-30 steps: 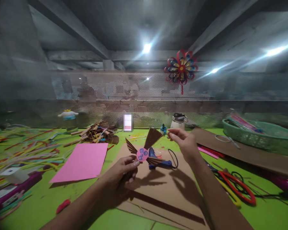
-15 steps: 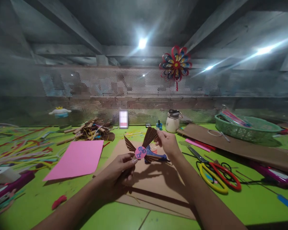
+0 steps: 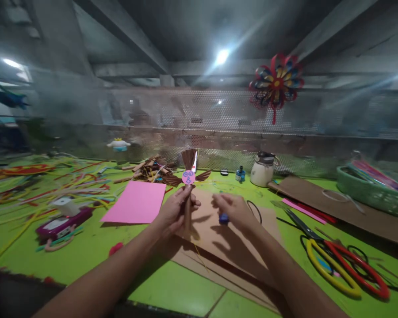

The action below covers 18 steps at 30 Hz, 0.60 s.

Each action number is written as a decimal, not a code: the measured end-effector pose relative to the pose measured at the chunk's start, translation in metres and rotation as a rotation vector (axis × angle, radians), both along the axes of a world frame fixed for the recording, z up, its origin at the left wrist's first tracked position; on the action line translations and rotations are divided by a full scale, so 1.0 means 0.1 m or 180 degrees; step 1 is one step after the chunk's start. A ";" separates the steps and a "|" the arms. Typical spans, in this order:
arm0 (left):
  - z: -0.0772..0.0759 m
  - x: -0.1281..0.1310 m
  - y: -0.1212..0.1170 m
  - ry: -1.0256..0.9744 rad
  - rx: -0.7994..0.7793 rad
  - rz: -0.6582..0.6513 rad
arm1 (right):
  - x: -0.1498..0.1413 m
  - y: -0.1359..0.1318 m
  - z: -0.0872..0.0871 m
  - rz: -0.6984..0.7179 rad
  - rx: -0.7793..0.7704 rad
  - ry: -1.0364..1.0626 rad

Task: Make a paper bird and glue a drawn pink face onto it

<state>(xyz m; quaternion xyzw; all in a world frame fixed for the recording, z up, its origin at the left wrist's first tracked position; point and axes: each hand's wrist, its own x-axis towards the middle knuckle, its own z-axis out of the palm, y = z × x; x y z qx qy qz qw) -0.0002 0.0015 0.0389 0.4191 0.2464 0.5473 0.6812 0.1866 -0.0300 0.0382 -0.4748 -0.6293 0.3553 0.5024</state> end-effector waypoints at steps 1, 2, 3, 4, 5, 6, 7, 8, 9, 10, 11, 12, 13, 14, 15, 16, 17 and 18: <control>-0.01 0.01 -0.01 -0.0066 0.0030 0.0074 | -0.11 -0.04 -0.02 0.0213 -0.0091 -0.0047; -0.01 0.03 -0.03 -0.0125 0.0064 0.0136 | -0.22 -0.08 -0.05 0.0401 -0.0170 -0.0023; -0.02 0.04 -0.04 -0.0176 0.0100 0.0189 | -0.32 -0.12 -0.08 0.0592 -0.0263 0.0069; -0.03 0.05 -0.06 -0.0217 0.0137 0.0235 | -0.42 -0.16 -0.12 0.0783 -0.0358 0.0249; -0.03 0.06 -0.07 -0.0248 0.0166 0.0277 | -0.50 -0.19 -0.16 0.0967 -0.0472 0.0503; -0.03 0.07 -0.08 -0.0262 0.0186 0.0312 | -0.56 -0.21 -0.22 0.1131 -0.0603 0.0790; -0.03 0.07 -0.08 -0.0265 0.0198 0.0344 | -0.61 -0.23 -0.27 0.1228 -0.0735 0.1039; -0.03 0.07 -0.09 -0.0257 0.0206 0.0364 | -0.65 -0.24 -0.33 0.1250 -0.0855 0.1185; -0.04 0.07 -0.09 -0.0249 0.0213 0.0374 | -0.67 -0.24 -0.38 0.1231 -0.0965 0.1232; -0.04 0.07 -0.10 -0.0228 0.0217 0.0353 | -0.68 -0.23 -0.43 0.1186 -0.1056 0.1199; -0.05 0.07 -0.11 -0.0195 0.0217 0.0293 | -0.68 -0.22 -0.46 0.1138 -0.1112 0.1144; -0.07 0.07 -0.12 -0.0154 0.0202 0.0188 | -0.68 -0.21 -0.49 0.1121 -0.1138 0.1128; -0.08 0.07 -0.14 -0.0116 0.0183 0.0065 | -0.68 -0.20 -0.51 0.1124 -0.1153 0.1164; -0.10 0.07 -0.16 -0.0062 0.0176 -0.0055 | -0.68 -0.20 -0.51 0.1132 -0.1160 0.1227; -0.11 0.07 -0.19 0.0007 0.0184 -0.0150 | -0.68 -0.20 -0.50 0.1129 -0.1152 0.1291; -0.11 0.08 -0.21 0.0078 0.0195 -0.0208 | -0.68 -0.21 -0.48 0.1104 -0.1127 0.1349; -0.11 0.08 -0.23 0.0141 0.0182 -0.0230 | -0.68 -0.23 -0.46 0.1100 -0.1123 0.1356; -0.08 0.07 -0.24 0.0178 0.0135 -0.0234 | -0.68 -0.25 -0.44 0.1111 -0.1126 0.1321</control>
